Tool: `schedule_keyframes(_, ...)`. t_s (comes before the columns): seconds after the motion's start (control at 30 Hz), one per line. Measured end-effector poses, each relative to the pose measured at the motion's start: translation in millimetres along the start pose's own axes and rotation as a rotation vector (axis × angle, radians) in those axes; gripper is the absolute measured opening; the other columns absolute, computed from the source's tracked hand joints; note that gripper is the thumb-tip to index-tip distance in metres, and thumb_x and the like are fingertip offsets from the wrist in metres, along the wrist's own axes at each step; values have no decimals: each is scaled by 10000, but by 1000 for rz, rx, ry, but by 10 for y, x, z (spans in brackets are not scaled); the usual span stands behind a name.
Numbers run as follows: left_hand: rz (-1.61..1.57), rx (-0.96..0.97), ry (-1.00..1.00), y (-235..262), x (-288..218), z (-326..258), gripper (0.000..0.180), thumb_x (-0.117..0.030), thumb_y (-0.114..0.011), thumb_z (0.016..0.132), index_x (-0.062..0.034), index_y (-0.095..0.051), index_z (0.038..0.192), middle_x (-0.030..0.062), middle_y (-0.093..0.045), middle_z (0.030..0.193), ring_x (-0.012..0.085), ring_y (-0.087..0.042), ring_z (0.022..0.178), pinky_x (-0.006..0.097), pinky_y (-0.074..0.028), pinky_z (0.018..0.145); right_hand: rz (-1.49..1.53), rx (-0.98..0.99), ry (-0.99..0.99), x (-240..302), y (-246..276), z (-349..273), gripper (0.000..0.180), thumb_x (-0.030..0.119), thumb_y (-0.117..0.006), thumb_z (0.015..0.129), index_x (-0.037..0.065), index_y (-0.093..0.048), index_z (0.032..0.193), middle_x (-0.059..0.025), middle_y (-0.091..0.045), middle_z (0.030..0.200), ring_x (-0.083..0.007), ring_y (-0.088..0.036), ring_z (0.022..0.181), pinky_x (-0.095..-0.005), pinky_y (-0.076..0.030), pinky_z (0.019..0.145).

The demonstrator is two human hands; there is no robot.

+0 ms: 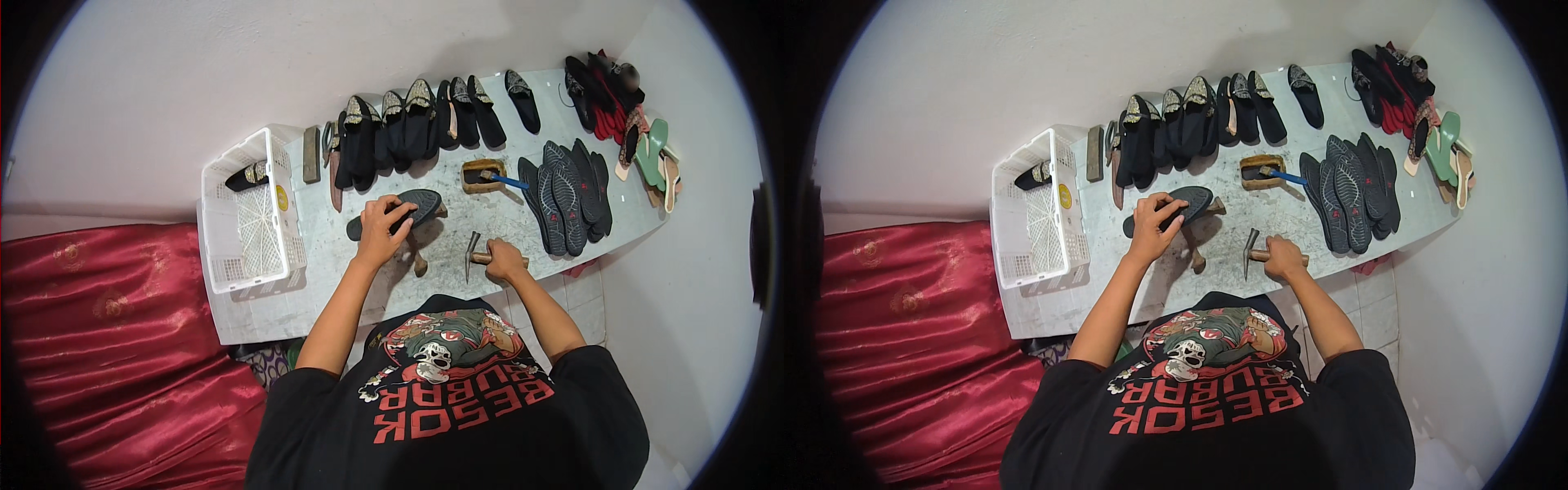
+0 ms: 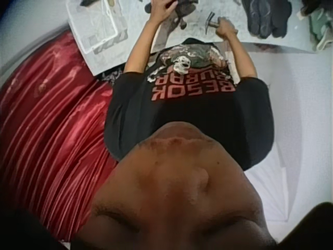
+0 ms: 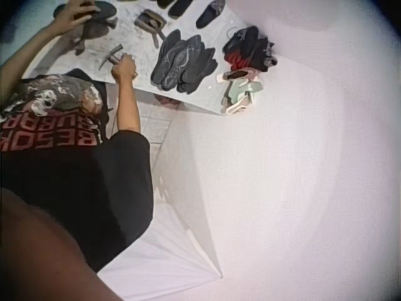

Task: The person is applying glue to the soles and uppers of shoes using a brush.

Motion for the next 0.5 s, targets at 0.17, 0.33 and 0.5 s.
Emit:
schedule_keyframes(0.17,16,115,-135,120,264,132,367,-157,-718,859,-230,-762,1216,-11,-646,1095,220,-579,1038,400,-340,904,249,0,-178,241,-31,-107,229,139,-679,735,8,-645,919,-264,-719,937,-449,-694,943,-493,-525,813)
schedule_keyframes(0.33,-58,166,-255,105,363,170,406,-155,-704,880,-186,-728,1285,23,-630,1131,232,-559,1087,417,-331,948,906,-276,-355,653,23,-370,211,77,-656,796,0,-607,986,-111,-615,720,-244,-614,585,-398,-501,542)
schedule_keyframes(0.5,-96,73,-304,22,376,22,451,-155,-669,911,-192,-677,1360,59,-593,1202,269,-519,1151,443,-341,969,936,-641,-269,1322,746,-629,242,103,-589,906,13,-562,1129,-60,-550,669,-168,-539,448,-331,-445,402)
Point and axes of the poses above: each hand's wrist, its own z-axis towards the middle knuckle, its own y-axis out of the back of the hand, x = y × z, the point moved 6 cm from there along z, towards the middle knuckle
